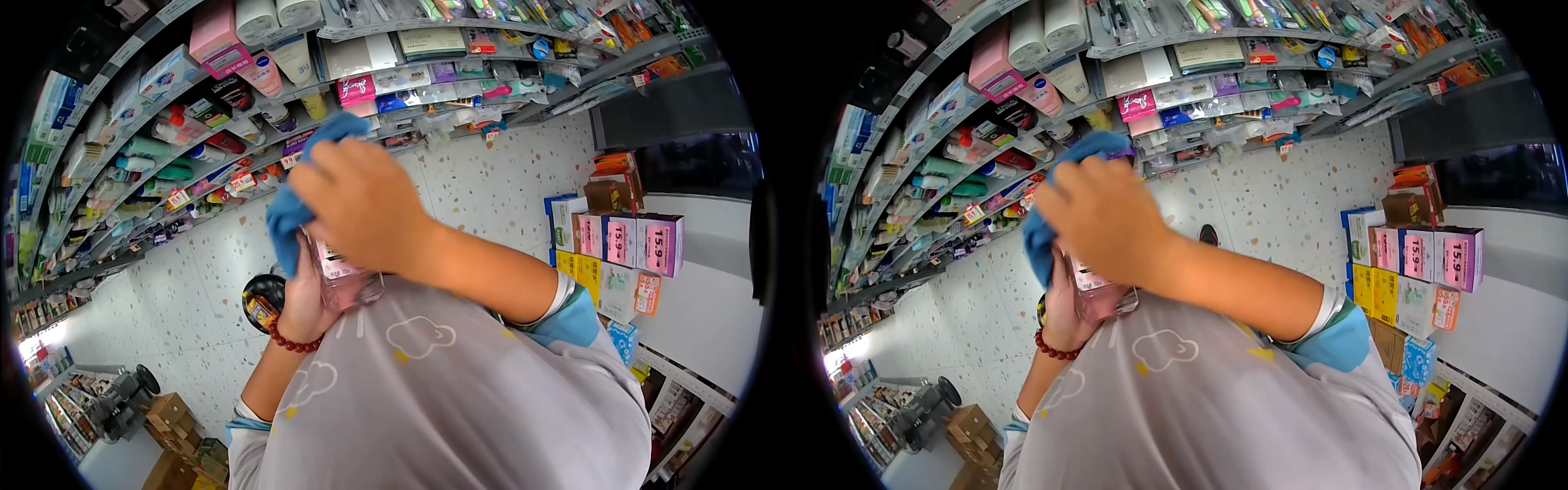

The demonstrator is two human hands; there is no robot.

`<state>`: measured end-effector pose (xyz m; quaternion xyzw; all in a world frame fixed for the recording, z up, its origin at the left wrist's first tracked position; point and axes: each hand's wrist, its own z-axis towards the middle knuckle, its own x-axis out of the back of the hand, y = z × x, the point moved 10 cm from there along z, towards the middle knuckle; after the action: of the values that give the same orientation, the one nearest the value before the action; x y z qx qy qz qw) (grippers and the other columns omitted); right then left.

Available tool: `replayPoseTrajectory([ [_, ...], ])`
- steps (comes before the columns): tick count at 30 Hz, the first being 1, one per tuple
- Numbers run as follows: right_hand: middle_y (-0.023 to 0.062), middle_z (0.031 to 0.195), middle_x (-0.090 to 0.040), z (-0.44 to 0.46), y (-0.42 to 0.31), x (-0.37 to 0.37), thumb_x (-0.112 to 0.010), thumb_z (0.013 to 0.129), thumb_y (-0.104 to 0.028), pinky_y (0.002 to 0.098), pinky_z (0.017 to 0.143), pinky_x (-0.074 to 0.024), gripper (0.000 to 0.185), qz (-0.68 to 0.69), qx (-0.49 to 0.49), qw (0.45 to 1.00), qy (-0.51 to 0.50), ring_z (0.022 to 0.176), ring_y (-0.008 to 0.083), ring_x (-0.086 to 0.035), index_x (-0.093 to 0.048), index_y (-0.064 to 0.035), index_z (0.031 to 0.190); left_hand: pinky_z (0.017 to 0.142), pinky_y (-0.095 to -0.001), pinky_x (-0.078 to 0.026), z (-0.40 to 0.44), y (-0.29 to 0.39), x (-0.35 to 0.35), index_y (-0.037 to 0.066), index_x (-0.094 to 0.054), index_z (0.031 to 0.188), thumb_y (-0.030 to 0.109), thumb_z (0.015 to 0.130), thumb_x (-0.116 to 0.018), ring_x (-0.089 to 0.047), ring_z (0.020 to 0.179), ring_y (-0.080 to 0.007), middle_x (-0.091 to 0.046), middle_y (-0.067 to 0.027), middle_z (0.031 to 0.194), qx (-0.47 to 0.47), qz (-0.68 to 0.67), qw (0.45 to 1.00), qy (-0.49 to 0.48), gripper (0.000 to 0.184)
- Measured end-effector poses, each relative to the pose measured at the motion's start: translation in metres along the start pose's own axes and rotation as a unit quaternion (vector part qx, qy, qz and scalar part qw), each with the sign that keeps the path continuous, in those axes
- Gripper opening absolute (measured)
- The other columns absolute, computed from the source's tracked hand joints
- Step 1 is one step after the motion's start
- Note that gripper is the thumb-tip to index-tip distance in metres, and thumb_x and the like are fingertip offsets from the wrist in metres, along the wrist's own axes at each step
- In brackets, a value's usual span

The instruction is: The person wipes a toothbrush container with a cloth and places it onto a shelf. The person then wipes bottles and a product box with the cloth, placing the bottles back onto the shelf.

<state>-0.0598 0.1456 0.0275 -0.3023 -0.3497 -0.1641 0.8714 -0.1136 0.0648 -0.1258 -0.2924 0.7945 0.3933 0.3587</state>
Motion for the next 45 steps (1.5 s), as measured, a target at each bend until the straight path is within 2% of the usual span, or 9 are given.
replayPoseTrajectory([
  [3,0.0091,0.09,-0.052,-0.015,0.022,0.005,-0.078,0.065,-0.02,0.0437,0.068,-0.0454,0.04,-0.004,-0.065,0.998,0.004,0.081,0.0318,-0.056,-0.056,-0.0104,0.097,0.101,-0.0458,-0.052,0.0,0.012,-0.013,0.009,-0.039,0.149,0.063,0.106,-0.024,-0.061,0.121,-0.0292,-0.055,-0.0111,0.141,-0.044,-0.009,0.986,-0.16,0.07],
  [11,0.0117,0.087,-0.052,-0.015,-0.013,-0.012,-0.079,0.066,-0.02,0.0432,0.066,-0.0444,0.04,0.088,-0.004,0.996,0.0,0.078,0.0326,-0.055,-0.058,-0.0088,0.097,0.102,-0.0362,-0.051,-0.01,0.016,0.027,0.006,-0.04,0.146,0.056,0.108,-0.032,-0.062,0.118,-0.0202,-0.06,-0.0106,0.132,-0.044,0.097,0.987,0.117,0.063],
  [17,0.0207,0.099,-0.063,-0.038,0.056,-0.021,-0.069,0.078,-0.016,0.0462,0.077,-0.0505,0.037,0.218,-0.274,0.936,-0.024,0.088,0.0421,-0.062,-0.055,-0.0024,0.109,0.092,-0.0363,-0.056,-0.012,0.021,0.0,0.002,-0.047,0.136,0.047,0.11,-0.036,-0.067,0.107,-0.0209,-0.065,-0.014,0.12,-0.043,0.209,0.976,-0.037,0.053],
  [21,0.0244,0.099,-0.063,-0.079,0.042,-0.044,-0.065,0.086,-0.016,0.0435,0.077,-0.0506,0.036,0.324,-0.353,0.863,-0.16,0.087,0.0411,-0.063,-0.049,0.0,0.114,0.09,-0.0346,-0.057,-0.012,0.036,0.031,0.001,-0.047,0.136,0.044,0.109,-0.041,-0.068,0.1,-0.0174,-0.066,-0.011,0.117,-0.132,0.21,0.956,0.159,0.051],
  [27,0.0241,0.097,-0.061,-0.056,0.059,-0.032,-0.064,0.088,-0.016,0.0435,0.077,-0.05,0.035,0.35,-0.355,0.866,-0.024,0.087,0.0404,-0.063,-0.048,0.0002,0.114,0.1,-0.0367,-0.053,-0.018,0.014,0.023,0.001,-0.041,0.144,0.054,0.108,-0.032,-0.064,0.118,-0.0235,-0.062,-0.0135,0.13,0.031,0.164,0.985,-0.04,0.064],
  [30,0.0213,0.097,-0.057,-0.049,0.034,-0.028,-0.068,0.084,-0.016,0.0464,0.077,-0.0494,0.037,0.282,-0.306,0.905,-0.094,0.087,0.042,-0.06,-0.05,-0.0022,0.113,0.096,-0.0311,-0.053,-0.01,0.05,0.017,0.0,-0.046,0.139,0.044,0.11,-0.038,-0.063,0.113,-0.0175,-0.062,-0.0098,0.129,-0.107,0.172,0.968,0.15,0.053],
  [35,0.0157,0.095,-0.054,-0.067,-0.015,-0.037,-0.078,0.074,-0.015,0.0443,0.073,-0.0481,0.04,0.291,-0.121,0.932,-0.18,0.089,0.0371,-0.058,-0.054,-0.0053,0.104,0.089,-0.0304,-0.056,-0.005,0.077,0.023,0.003,-0.048,0.136,0.037,0.109,-0.046,-0.065,0.103,-0.015,-0.062,-0.0082,0.123,-0.153,0.219,0.948,0.174,0.043],
  [40,0.017,0.098,-0.056,-0.039,0.017,-0.014,-0.074,0.078,-0.012,0.0438,0.077,-0.0506,0.041,0.266,-0.191,0.941,-0.086,0.087,0.0394,-0.06,-0.051,-0.0027,0.111,0.078,-0.0299,-0.06,0.006,0.06,0.017,0.006,-0.044,0.138,0.039,0.108,-0.049,-0.069,0.096,-0.0165,-0.065,-0.0097,0.113,-0.108,0.148,0.975,0.125,0.045],
  [45,0.0204,0.1,-0.061,-0.036,0.064,-0.021,-0.063,0.087,-0.01,0.0388,0.08,-0.0503,0.032,0.379,-0.326,0.863,0.079,0.088,0.0309,-0.063,-0.049,-0.0004,0.115,0.06,-0.0362,-0.06,-0.006,0.024,-0.009,0.011,-0.033,0.143,0.056,0.103,-0.048,-0.067,0.065,-0.0203,-0.063,-0.0114,0.1,-0.024,0.167,0.977,-0.132,0.063],
])
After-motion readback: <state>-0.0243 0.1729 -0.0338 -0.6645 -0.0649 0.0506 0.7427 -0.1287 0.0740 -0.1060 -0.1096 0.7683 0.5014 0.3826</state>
